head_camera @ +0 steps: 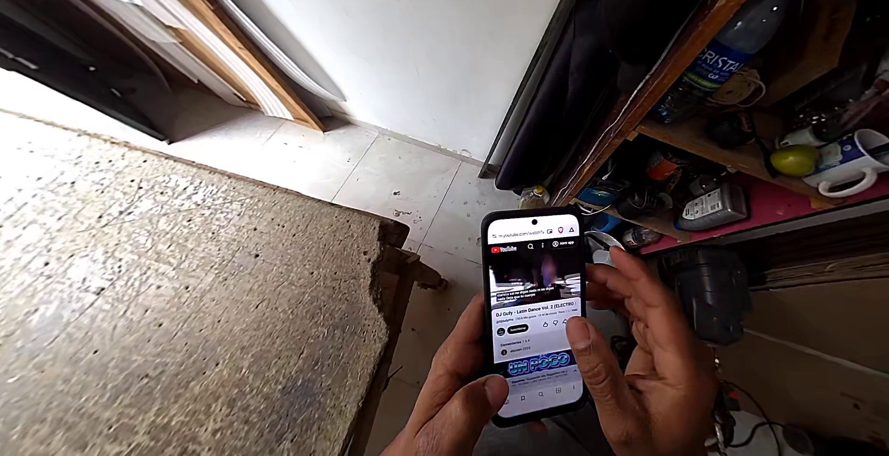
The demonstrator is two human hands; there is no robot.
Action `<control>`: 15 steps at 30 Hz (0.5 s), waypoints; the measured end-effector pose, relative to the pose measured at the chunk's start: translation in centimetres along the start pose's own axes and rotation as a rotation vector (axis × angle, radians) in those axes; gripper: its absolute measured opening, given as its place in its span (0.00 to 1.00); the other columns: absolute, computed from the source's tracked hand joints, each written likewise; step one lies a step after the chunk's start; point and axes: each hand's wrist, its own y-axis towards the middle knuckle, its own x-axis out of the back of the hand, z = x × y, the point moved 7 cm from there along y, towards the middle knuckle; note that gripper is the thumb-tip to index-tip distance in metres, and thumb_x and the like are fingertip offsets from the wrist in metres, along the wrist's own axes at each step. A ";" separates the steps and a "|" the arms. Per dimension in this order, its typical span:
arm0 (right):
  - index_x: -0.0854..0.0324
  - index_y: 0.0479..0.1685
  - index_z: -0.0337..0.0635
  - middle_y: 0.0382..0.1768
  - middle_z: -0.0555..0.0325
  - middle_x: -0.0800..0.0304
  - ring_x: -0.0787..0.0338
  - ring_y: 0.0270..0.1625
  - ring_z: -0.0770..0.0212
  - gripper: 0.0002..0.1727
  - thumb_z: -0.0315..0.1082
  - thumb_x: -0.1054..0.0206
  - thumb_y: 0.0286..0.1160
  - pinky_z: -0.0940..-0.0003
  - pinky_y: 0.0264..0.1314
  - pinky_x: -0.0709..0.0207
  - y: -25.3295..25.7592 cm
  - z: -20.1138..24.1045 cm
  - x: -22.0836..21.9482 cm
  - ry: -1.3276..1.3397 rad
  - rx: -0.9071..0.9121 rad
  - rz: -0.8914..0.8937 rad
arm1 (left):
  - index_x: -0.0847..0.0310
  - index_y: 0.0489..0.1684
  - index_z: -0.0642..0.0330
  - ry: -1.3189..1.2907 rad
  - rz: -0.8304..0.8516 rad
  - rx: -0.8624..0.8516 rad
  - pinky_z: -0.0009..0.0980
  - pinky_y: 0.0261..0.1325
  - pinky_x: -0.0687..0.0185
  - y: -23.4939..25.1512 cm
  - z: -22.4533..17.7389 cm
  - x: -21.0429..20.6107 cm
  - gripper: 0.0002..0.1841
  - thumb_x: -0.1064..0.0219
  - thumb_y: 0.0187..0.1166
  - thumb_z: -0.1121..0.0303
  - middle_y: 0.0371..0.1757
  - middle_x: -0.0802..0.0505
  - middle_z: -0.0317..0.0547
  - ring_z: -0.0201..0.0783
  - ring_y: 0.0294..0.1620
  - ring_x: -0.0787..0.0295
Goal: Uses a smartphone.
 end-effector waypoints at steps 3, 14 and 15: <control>0.29 0.81 0.37 0.54 0.51 0.07 0.06 0.54 0.59 0.32 0.43 0.31 0.80 0.62 0.55 0.08 0.4 -1.0 0.9 0.000 -0.003 -0.006 | 0.46 0.89 0.51 -0.001 0.022 0.008 0.42 0.47 0.05 1.4 0.7 -0.4 0.29 0.45 0.88 0.64 0.75 0.17 0.51 0.48 0.69 0.13; 0.37 0.84 0.26 0.61 0.47 0.11 0.06 0.49 0.64 0.47 0.49 0.22 0.70 0.66 0.51 0.06 6.0 -7.1 8.9 -0.007 -0.124 -0.021 | 0.43 0.88 0.51 0.137 0.051 0.017 0.37 0.66 0.11 11.6 7.1 -4.0 0.29 0.42 0.90 0.54 0.76 0.16 0.40 0.37 0.73 0.16; 0.38 0.84 0.26 0.62 0.47 0.12 0.06 0.49 0.65 0.52 0.53 0.20 0.67 0.67 0.49 0.06 6.7 -8.0 10.0 -0.040 -0.157 -0.030 | 0.43 0.88 0.51 0.189 0.054 0.017 0.36 0.72 0.15 12.9 8.0 -4.5 0.30 0.43 0.89 0.51 0.76 0.16 0.37 0.34 0.74 0.17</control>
